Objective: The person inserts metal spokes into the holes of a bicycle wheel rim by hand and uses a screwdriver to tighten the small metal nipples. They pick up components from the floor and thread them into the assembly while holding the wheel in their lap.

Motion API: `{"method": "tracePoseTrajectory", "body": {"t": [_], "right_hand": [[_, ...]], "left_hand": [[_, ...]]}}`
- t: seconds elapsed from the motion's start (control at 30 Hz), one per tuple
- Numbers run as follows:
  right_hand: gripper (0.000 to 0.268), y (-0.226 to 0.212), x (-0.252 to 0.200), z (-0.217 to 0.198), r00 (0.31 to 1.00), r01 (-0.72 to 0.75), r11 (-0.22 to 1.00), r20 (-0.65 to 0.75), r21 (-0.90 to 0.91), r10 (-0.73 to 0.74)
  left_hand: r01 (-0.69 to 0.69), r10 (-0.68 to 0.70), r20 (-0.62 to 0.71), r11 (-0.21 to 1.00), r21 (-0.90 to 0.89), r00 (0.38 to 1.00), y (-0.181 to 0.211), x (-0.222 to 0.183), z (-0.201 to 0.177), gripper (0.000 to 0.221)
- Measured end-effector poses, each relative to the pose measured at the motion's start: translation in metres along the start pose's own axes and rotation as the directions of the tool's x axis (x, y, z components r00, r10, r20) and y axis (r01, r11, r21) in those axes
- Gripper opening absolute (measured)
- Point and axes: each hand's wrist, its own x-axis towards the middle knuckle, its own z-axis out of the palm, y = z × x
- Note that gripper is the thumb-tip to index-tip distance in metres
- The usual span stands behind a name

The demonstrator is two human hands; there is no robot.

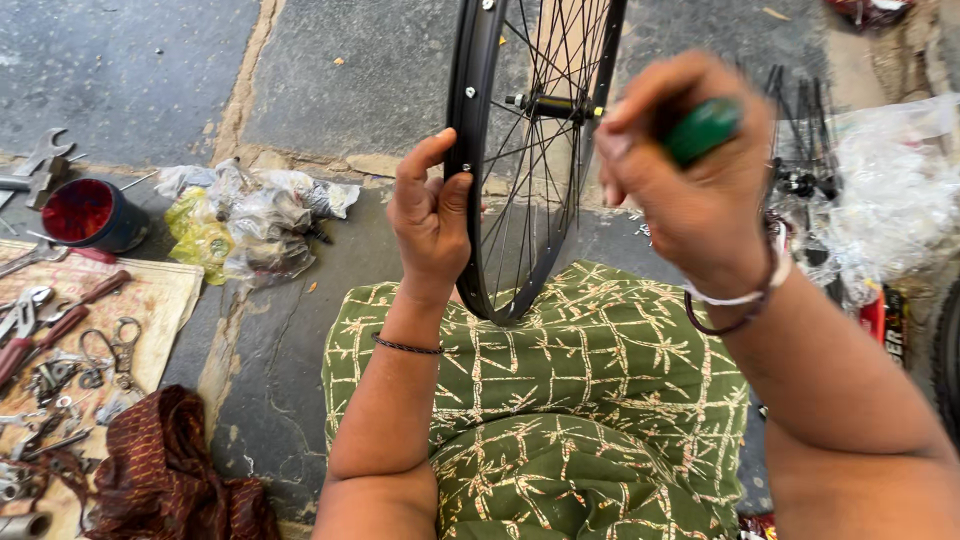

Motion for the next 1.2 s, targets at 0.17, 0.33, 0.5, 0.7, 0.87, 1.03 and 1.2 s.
{"method": "tracePoseTrajectory", "body": {"t": [0.17, 0.33, 0.5, 0.7, 0.87, 1.03, 1.2], "right_hand": [[0.021, 0.069, -0.009, 0.007, 0.993, -0.097, 0.922, 0.030, -0.375, 0.117], [0.022, 0.106, 0.004, 0.023, 0.993, 0.078, 0.899, 0.118, -0.430, -0.030], [0.021, 0.121, 0.017, 0.040, 0.988, 0.117, 0.924, 0.140, -0.365, -0.069], [0.019, 0.127, 0.015, 0.021, 0.993, 0.113, 0.923, 0.080, -0.368, -0.089], [0.013, 0.180, -0.034, -0.060, 0.727, 0.167, 0.980, -0.684, 0.105, -0.051], [0.036, 0.338, -0.135, -0.159, 0.305, 0.065, 0.803, -0.777, 0.593, 0.550], [0.025, 0.400, -0.159, -0.115, -0.009, -0.620, 0.434, -0.559, 0.654, 0.829]], "left_hand": [[0.102, -0.105, -0.066, 0.994, -0.048, 0.992, -0.013, 0.004, -0.019, 0.031], [0.104, -0.104, -0.053, 0.995, 0.008, 0.993, -0.021, 0.010, -0.046, 0.019], [0.069, -0.062, -0.070, 0.994, 0.091, 0.996, -0.029, 0.005, -0.055, 0.019], [0.089, -0.076, -0.098, 0.987, 0.133, 0.992, -0.026, 0.007, -0.052, 0.018], [0.052, -0.040, -0.067, 0.982, 0.181, 0.997, -0.021, 0.009, -0.044, 0.015], [0.059, -0.045, -0.063, 0.972, 0.228, 0.997, -0.014, 0.009, -0.032, 0.013], [0.097, -0.094, -0.034, 0.987, 0.129, 0.995, -0.013, 0.010, -0.024, 0.015]]}}
